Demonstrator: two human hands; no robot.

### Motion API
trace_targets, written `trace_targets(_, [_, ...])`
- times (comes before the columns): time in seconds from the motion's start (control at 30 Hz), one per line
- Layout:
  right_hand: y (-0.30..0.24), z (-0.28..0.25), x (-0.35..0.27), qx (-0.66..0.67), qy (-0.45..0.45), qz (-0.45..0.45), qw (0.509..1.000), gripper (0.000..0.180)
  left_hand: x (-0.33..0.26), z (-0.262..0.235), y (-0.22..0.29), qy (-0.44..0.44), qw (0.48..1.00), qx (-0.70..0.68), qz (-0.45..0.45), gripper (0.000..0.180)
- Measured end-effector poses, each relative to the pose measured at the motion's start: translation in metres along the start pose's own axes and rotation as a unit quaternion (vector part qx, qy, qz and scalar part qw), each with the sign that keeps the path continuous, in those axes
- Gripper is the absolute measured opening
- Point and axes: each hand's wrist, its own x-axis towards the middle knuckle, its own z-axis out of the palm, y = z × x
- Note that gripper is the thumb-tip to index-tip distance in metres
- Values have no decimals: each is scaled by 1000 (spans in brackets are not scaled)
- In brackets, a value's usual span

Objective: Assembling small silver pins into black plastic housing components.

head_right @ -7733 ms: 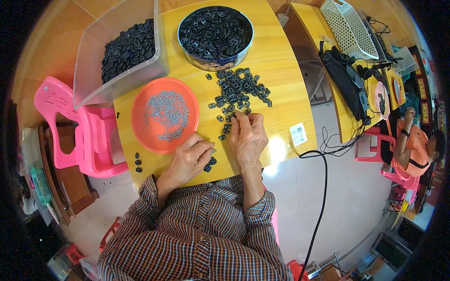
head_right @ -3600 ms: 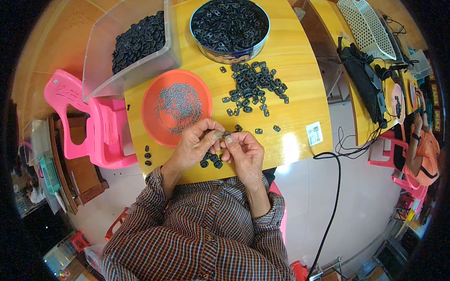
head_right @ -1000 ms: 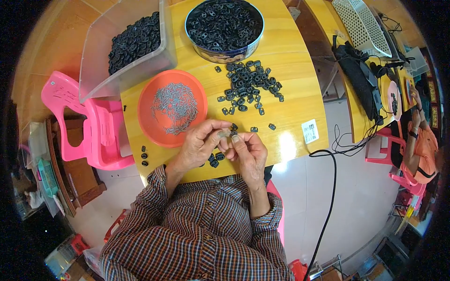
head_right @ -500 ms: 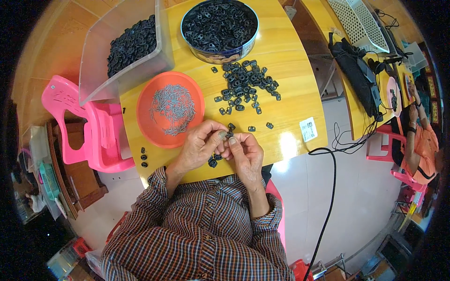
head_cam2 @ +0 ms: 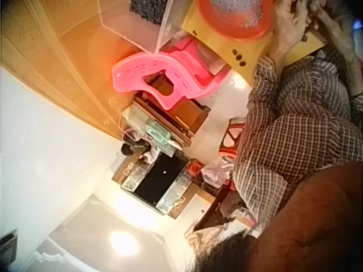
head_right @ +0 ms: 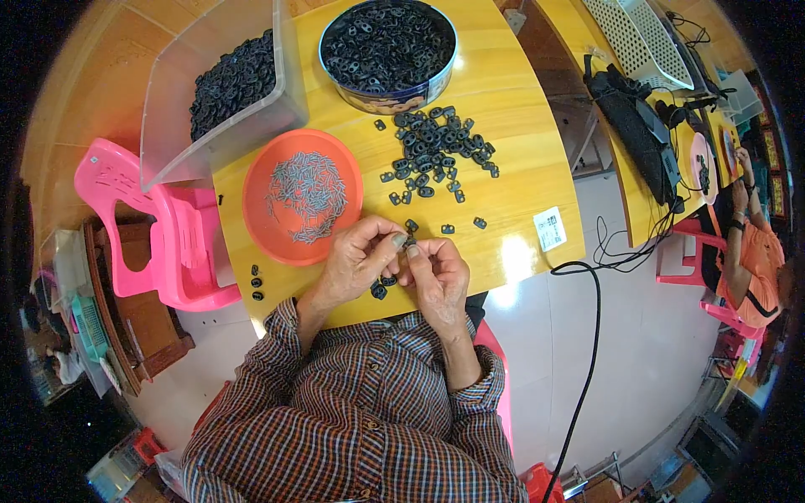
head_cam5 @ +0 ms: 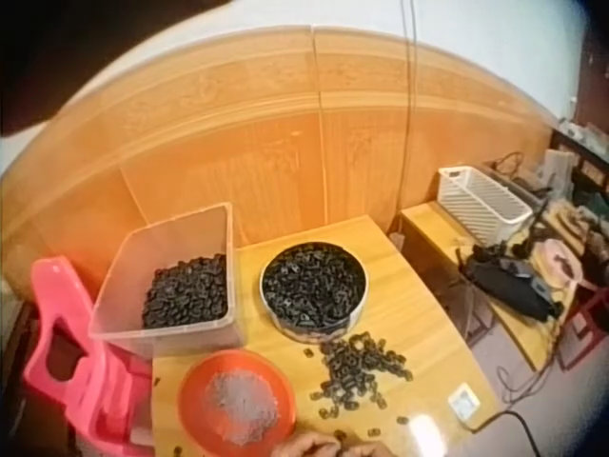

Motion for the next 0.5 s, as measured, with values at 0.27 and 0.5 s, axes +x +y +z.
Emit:
trace_targets(0.27, [4, -1, 0, -9, -2, -8, 1000, 12, -2, 0, -1, -16, 998, -51, -42, 11])
trace_targets(0.5, [8, 0, -1, 43, 7, -8, 999, 11, -3, 5, -3, -4, 998, -63, -28, 12])
